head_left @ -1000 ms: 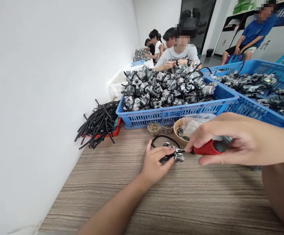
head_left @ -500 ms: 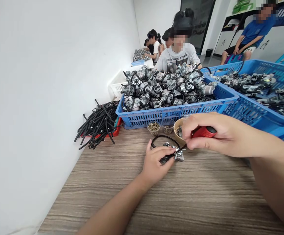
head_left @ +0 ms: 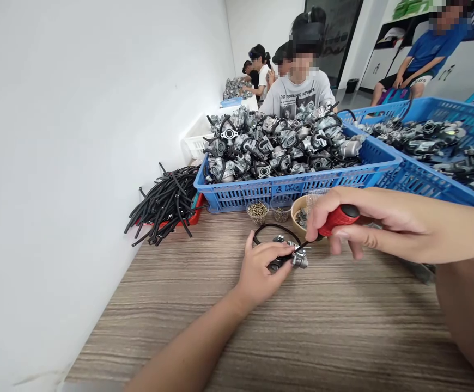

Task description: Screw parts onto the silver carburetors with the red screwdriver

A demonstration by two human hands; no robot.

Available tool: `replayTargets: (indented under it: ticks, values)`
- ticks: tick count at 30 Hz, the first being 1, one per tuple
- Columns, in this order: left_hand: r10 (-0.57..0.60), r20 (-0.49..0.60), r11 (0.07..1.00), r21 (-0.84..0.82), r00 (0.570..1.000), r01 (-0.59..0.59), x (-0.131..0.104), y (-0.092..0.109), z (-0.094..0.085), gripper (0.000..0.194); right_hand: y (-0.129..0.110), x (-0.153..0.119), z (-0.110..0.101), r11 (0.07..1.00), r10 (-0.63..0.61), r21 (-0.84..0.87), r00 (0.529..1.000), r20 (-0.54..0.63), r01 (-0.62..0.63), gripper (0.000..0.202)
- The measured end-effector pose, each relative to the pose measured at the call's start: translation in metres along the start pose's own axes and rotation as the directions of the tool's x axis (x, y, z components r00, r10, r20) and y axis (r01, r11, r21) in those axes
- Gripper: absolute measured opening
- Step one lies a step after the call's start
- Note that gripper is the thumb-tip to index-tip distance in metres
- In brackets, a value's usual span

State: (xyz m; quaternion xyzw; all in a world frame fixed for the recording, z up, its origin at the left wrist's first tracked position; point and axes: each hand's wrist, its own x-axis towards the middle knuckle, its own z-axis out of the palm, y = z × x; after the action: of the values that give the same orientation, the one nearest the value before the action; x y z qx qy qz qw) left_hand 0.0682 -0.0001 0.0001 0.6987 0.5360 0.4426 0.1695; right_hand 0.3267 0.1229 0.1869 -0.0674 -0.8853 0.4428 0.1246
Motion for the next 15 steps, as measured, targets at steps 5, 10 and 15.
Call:
replayTargets:
  ticks: [5,10,15]
  values:
    - [0.021,-0.012,1.0,0.016,1.0,-0.021,0.0,0.0,0.001,0.024,0.001,0.004,-0.002,0.983,-0.115,-0.144,0.993,-0.025,0.111,0.019]
    - [0.046,-0.043,0.999,0.031,0.998,-0.045,-0.002,0.0,0.004,0.023,-0.004,0.007,0.007,0.955,-0.169,-0.256,0.984,-0.047,0.152,0.014]
    - [0.054,-0.071,0.997,0.057,0.996,-0.05,-0.002,-0.003,0.006,0.022,-0.009,0.008,0.012,0.94,-0.116,-0.333,0.987,-0.113,0.073,0.019]
